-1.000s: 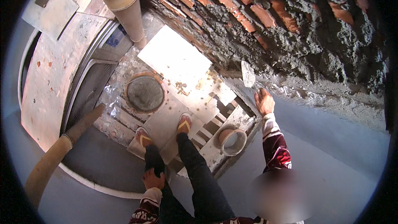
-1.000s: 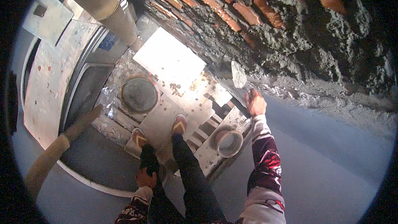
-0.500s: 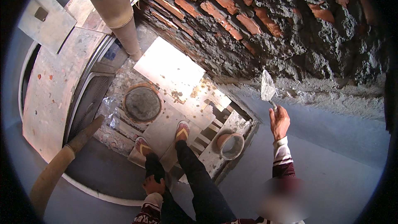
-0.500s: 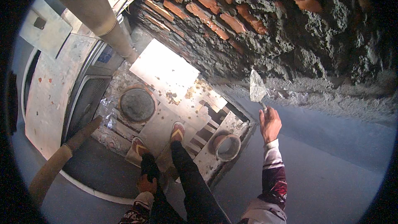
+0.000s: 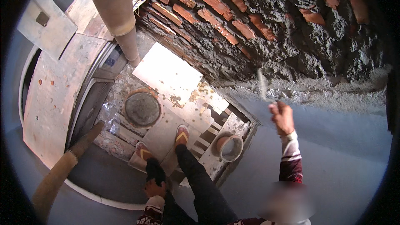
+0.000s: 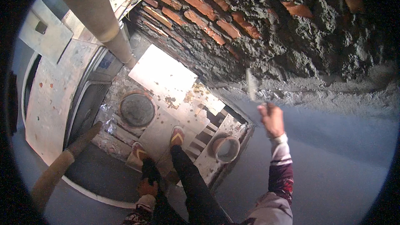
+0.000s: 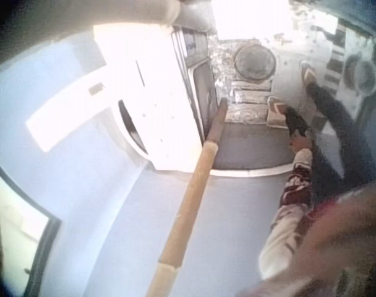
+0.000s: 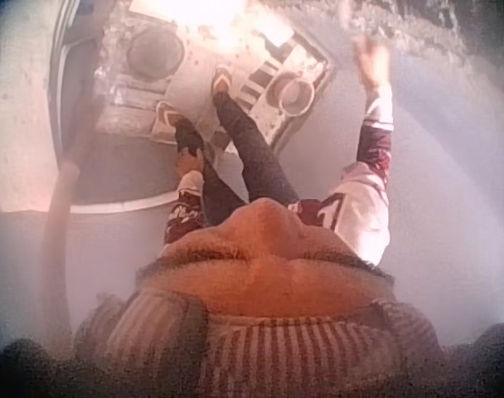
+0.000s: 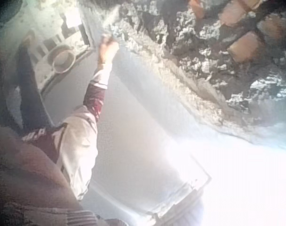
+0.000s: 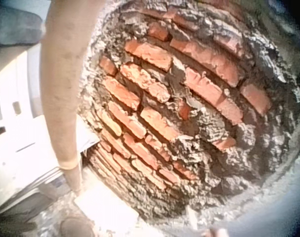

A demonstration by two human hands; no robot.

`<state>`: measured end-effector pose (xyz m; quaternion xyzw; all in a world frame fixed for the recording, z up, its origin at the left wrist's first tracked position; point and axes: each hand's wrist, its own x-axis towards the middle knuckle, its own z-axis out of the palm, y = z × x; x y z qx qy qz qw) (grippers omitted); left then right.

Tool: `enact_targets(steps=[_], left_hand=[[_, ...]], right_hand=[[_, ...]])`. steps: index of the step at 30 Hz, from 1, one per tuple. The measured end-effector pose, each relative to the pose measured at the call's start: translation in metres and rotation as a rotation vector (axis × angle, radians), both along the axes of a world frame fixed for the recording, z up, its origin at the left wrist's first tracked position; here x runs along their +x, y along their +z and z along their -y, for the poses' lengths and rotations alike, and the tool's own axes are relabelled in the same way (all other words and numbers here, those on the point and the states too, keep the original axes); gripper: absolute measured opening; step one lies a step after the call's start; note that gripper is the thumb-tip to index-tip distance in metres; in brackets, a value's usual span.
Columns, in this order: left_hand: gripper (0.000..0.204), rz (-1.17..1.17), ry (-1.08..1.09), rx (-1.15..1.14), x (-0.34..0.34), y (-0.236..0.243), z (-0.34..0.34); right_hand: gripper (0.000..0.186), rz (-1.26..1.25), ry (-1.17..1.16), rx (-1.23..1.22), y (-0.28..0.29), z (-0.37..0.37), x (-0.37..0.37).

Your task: The person scoops cement from a bucket with a trowel and applies it to a partially exposed brick wall. The person repeatedly smooths the cement over the bricks and gaps, working in a confined space with a window and a vertical pipe nearby.

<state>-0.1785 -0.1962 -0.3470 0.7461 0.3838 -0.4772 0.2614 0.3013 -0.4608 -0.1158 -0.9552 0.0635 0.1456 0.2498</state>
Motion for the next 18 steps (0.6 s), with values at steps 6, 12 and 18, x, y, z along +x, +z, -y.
enact_targets(steps=[6, 12, 18], left_hand=[[0.066, 0.000, 0.098, -0.051, -0.014, -0.009, 0.007], [0.067, 0.021, 0.124, -0.026, -0.023, -0.001, 0.007], [0.068, 0.008, 0.118, -0.019, -0.040, 0.001, 0.015]], right_hand=[[0.023, -0.115, 0.318, -0.217, -0.010, -0.002, -0.065], [0.025, -0.343, 0.922, -0.224, -0.259, -0.102, -0.117], [0.028, -0.179, 0.945, -0.533, -0.403, -0.270, -0.120]])
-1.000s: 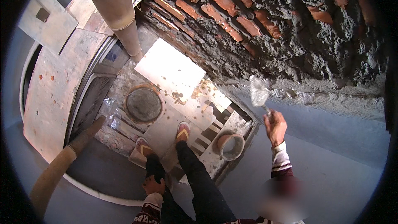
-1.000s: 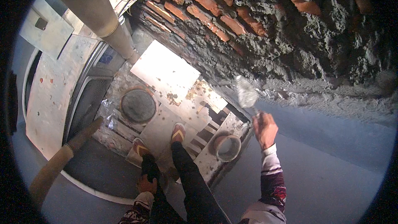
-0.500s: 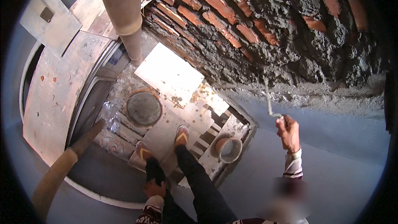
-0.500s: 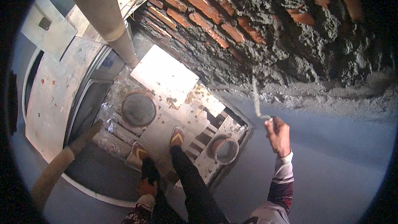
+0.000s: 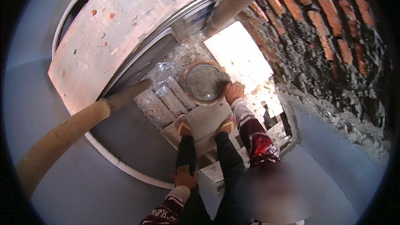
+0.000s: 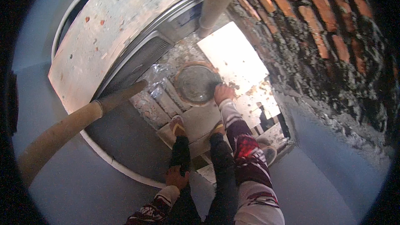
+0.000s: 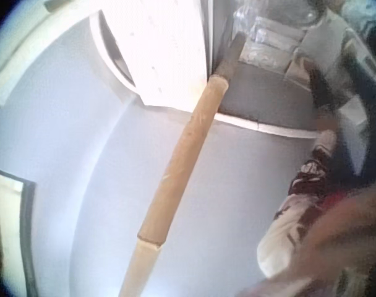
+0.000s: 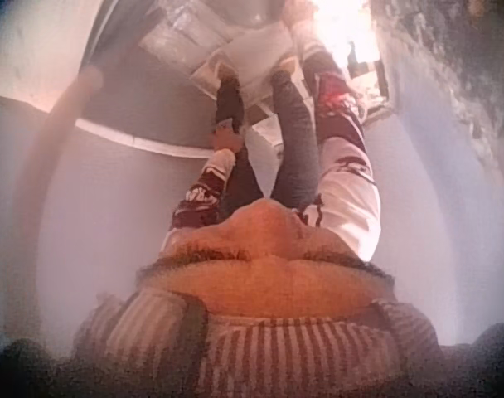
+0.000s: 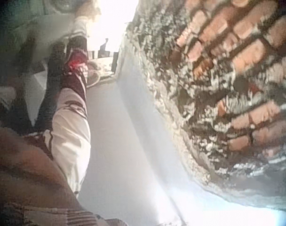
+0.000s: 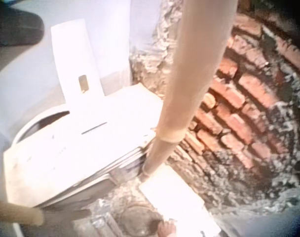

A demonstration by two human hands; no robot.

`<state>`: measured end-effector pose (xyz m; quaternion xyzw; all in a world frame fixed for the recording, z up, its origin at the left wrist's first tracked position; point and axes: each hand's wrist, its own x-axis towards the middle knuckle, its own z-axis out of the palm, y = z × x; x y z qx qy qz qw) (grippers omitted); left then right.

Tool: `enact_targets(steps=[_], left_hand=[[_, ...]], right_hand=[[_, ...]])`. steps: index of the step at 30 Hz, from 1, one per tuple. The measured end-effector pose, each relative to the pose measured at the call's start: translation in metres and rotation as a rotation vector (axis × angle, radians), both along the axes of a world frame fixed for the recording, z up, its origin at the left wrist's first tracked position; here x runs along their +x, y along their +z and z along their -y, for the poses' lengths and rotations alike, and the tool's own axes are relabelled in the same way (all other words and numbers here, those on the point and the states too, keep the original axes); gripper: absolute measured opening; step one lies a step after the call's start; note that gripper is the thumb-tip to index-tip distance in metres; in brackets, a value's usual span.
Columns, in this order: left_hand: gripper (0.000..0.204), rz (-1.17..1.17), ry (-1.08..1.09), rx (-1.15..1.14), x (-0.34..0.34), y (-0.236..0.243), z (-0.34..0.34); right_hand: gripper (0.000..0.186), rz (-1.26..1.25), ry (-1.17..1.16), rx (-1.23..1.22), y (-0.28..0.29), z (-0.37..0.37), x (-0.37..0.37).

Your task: The person scoops cement from a bucket with a trowel and applies it to a partially exposed brick wall. The person repeatedly smooths the cement over the bricks and gaps, working in a confined space with a window and a vertical pipe nearby.

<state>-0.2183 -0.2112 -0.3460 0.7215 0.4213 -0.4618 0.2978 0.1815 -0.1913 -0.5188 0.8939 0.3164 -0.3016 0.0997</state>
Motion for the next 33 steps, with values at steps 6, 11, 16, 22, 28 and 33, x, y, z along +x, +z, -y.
enact_targets(steps=[6, 11, 16, 22, 28, 33], left_hand=[[0.067, 0.024, 0.124, -0.009, -0.014, -0.006, -0.009], [0.067, 0.042, 0.101, -0.007, -0.012, -0.006, -0.007], [0.067, 0.022, 0.112, -0.007, -0.021, -0.005, -0.003], [0.067, 0.084, 0.035, -0.002, -0.012, -0.004, -0.014], [0.068, 0.015, 0.098, -0.010, -0.025, -0.010, -0.002], [0.068, 0.034, 0.101, -0.043, -0.020, -0.009, -0.011]], right_hand=[[0.035, -0.368, 0.171, -0.027, -0.078, -0.027, -0.034], [0.043, -0.265, -0.071, 0.131, -0.027, 0.006, -0.064], [0.040, -0.096, 0.056, 0.085, -0.006, 0.009, -0.090], [0.033, -0.270, -0.004, -0.052, -0.006, 0.017, -0.059], [0.037, -0.124, -0.074, -0.060, 0.018, 0.001, -0.027], [0.046, -0.278, -0.067, 0.096, -0.082, -0.005, -0.050]])
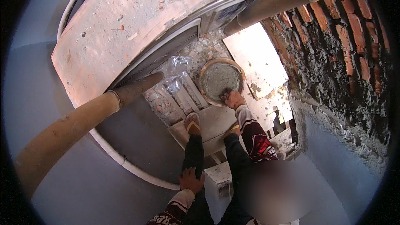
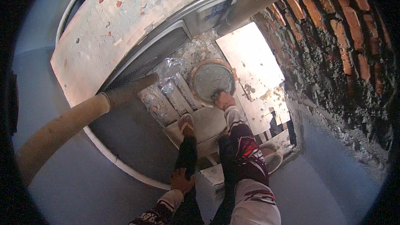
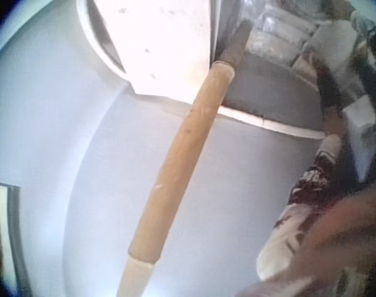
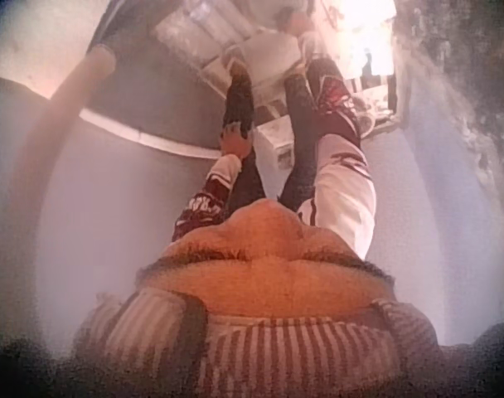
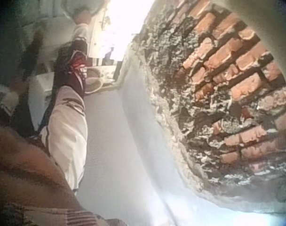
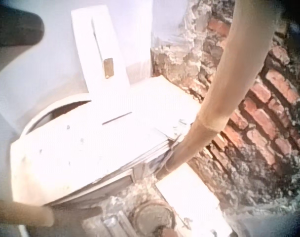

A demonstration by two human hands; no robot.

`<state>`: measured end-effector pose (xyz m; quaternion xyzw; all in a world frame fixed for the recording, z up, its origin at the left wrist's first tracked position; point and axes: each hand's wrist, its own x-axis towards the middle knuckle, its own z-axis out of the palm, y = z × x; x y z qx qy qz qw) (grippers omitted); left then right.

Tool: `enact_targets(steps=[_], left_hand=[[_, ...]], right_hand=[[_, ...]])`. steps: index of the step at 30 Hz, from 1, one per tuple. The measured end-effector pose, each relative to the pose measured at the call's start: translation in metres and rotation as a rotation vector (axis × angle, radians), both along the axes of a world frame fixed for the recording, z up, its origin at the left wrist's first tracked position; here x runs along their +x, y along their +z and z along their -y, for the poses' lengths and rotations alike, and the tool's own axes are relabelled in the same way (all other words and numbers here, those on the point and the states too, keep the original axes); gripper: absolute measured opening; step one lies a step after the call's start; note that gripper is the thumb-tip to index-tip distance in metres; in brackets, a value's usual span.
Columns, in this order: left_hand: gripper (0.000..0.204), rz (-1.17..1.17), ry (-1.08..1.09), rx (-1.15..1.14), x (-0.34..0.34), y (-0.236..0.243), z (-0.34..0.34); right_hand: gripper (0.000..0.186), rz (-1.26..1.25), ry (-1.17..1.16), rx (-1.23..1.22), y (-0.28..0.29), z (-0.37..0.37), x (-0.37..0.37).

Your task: The person scoops cement from a bucket with a trowel and applies it to a partially exposed brick wall. The person repeatedly smooths the cement over the bricks and gaps, working in a confined space with a window and a vertical pipe nearby.

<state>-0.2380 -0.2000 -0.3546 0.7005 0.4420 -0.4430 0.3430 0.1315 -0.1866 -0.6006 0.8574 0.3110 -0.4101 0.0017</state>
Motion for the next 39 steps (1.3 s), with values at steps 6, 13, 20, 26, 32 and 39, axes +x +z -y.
enact_targets(steps=[6, 13, 20, 26, 32, 39], left_hand=[[0.067, -0.037, 0.022, -0.008, -0.002, -0.003, 0.011], [0.065, -0.026, 0.065, -0.033, 0.005, -0.005, 0.006], [0.066, -0.071, 0.035, -0.037, 0.018, -0.003, 0.009], [0.067, -0.070, -0.081, -0.029, 0.032, 0.001, 0.009], [0.066, -0.063, -0.175, 0.008, 0.037, 0.004, 0.006], [0.066, -0.057, -0.099, 0.012, 0.043, 0.011, 0.006]], right_hand=[[0.047, -0.107, -0.155, 0.077, 0.034, 0.030, -0.027], [0.034, 0.061, -0.156, 0.210, 0.057, 0.073, -0.011], [0.020, -0.083, -0.125, 0.350, 0.128, 0.085, -0.003], [0.014, -0.452, -0.298, 0.489, 0.210, 0.119, 0.031], [0.016, -0.264, -0.965, 0.262, 0.272, 0.218, 0.199], [0.022, 0.026, -0.916, 0.258, 0.407, 0.230, 0.176]])
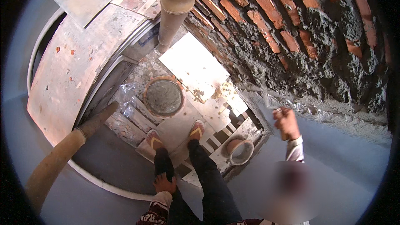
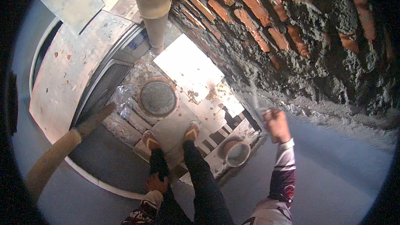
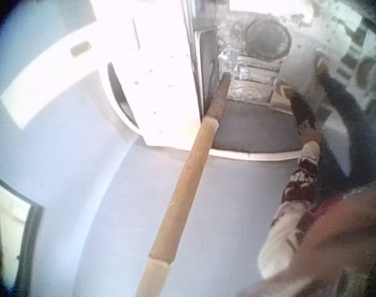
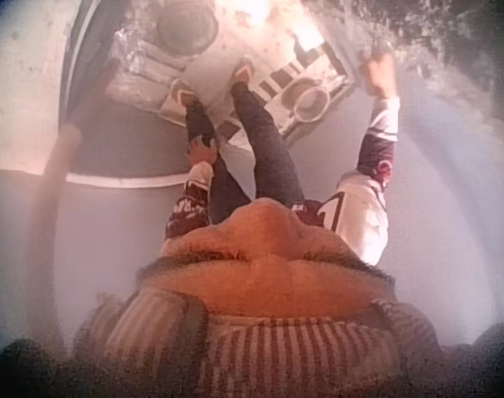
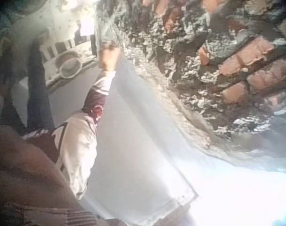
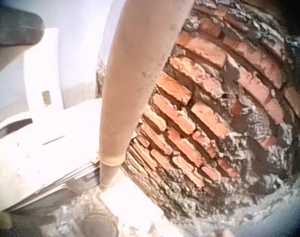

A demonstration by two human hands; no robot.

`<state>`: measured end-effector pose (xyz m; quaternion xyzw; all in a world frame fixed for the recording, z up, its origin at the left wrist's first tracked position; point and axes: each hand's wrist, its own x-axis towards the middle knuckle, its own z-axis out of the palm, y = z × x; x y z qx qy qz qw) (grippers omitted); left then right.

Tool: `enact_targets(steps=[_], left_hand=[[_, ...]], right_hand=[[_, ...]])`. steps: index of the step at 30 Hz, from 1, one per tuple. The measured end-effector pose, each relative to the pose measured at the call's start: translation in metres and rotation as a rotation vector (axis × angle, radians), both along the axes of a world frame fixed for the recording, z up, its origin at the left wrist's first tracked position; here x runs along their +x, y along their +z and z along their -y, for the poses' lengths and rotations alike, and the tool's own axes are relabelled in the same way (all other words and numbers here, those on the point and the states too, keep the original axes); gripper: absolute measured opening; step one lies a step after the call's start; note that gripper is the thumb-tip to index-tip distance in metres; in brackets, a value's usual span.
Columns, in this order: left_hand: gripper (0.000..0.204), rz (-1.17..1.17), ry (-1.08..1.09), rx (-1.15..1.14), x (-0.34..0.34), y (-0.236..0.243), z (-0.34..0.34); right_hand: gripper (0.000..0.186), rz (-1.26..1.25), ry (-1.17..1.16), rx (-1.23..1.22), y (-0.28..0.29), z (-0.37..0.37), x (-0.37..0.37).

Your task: The person scoops cement from a bucket with a trowel and applies it to a partially exposed brick wall. The person repeatedly smooths the cement over the bricks and gaps, working in a confined space with a window and a vertical pipe nearby.

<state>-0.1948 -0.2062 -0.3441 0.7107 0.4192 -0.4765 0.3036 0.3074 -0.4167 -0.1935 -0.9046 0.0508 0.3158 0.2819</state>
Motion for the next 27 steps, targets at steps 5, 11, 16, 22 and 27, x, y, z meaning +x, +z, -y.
enact_targets(steps=[5, 11, 16, 22, 27], left_hand=[[0.066, -0.023, 0.032, -0.035, 0.006, 0.007, -0.016], [0.067, 0.025, 0.061, -0.002, -0.021, -0.006, -0.010], [0.066, -0.009, 0.017, 0.018, -0.037, -0.014, -0.006], [0.064, 0.000, 0.118, -0.027, -0.054, -0.023, 0.002], [0.063, 0.067, 0.093, 0.016, -0.047, -0.022, 0.003]], right_hand=[[0.027, -0.018, 0.700, -0.297, -0.133, -0.091, -0.075], [0.022, 0.250, 0.922, -0.475, -0.326, -0.215, -0.139], [0.032, -0.076, 0.934, -0.365, -0.411, -0.254, -0.176], [0.043, -0.049, 0.789, -0.230, -0.393, -0.183, -0.190], [0.032, -0.085, 0.816, -0.233, -0.340, -0.159, -0.169]])
